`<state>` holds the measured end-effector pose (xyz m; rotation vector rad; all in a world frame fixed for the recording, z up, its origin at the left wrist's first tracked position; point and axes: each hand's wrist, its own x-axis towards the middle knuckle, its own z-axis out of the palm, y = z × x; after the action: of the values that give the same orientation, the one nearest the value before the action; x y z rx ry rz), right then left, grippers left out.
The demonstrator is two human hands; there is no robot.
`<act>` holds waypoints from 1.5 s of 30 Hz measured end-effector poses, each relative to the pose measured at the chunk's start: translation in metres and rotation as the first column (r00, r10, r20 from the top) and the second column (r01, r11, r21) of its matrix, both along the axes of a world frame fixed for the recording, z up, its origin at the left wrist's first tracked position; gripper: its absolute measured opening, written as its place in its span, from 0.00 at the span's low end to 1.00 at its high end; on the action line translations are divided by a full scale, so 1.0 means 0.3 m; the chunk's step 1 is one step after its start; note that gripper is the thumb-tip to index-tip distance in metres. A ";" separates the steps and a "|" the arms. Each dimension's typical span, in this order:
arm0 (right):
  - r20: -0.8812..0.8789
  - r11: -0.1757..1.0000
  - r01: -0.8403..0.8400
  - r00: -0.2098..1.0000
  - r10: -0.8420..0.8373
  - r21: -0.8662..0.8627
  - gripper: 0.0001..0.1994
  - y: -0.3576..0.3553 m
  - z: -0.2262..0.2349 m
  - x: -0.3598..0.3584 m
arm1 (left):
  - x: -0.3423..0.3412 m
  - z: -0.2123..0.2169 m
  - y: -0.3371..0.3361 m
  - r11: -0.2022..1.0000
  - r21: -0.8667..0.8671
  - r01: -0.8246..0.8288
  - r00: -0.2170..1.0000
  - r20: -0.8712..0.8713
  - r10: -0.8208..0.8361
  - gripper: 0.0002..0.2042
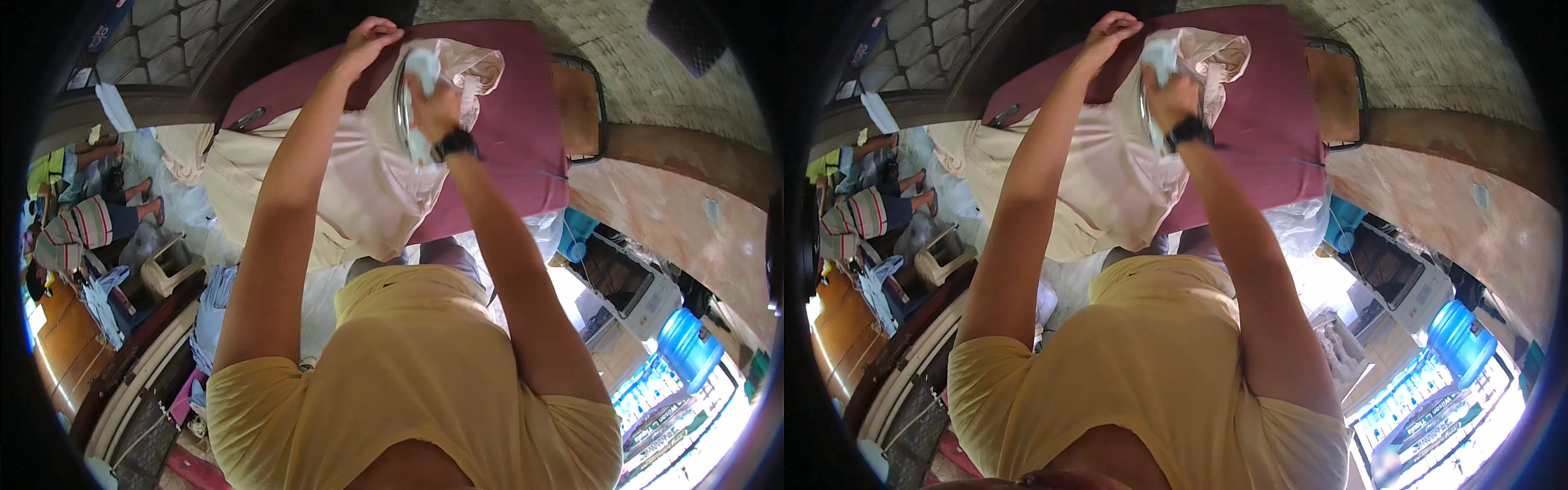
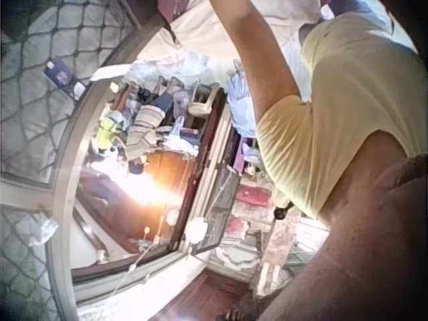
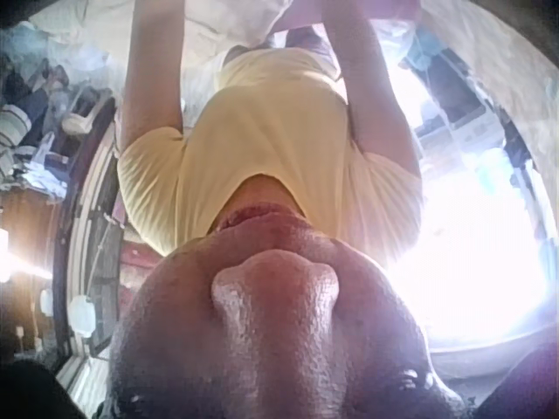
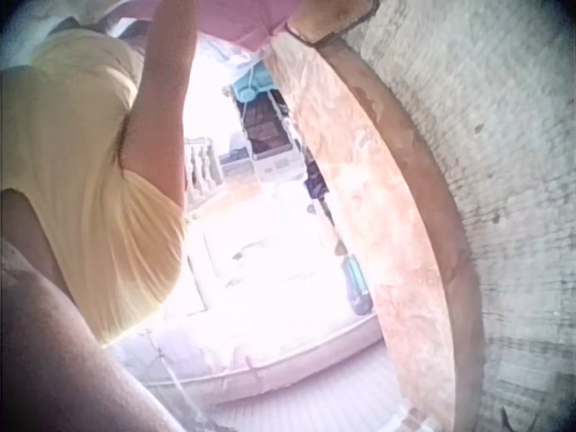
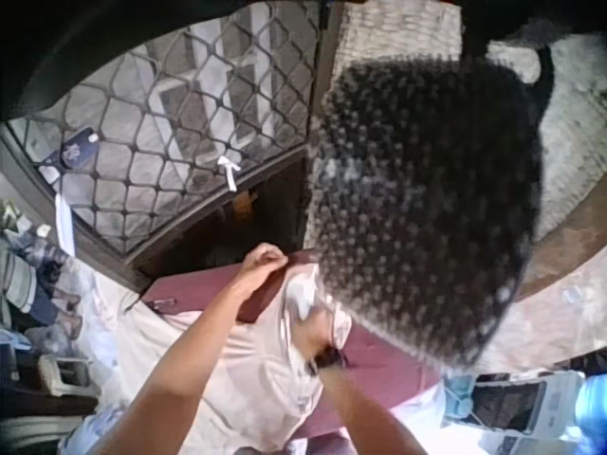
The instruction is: The person irons a light-colored shirt on an ironing board, smoothing it out with their hands and pressing it with an iron before turning the garment over to iron the other side.
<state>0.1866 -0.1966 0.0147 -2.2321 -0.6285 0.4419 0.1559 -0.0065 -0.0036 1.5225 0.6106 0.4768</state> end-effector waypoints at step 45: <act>0.077 0.818 -0.575 0.815 0.574 -0.013 0.24 -0.491 0.043 -0.210 | -0.427 -0.078 -0.021 0.941 0.327 0.086 0.859 -0.503 0.096 0.29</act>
<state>0.1236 -0.3438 0.0275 -2.0208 -1.3610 0.6470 0.0278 -0.0128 -0.0270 2.0048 0.9847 0.1721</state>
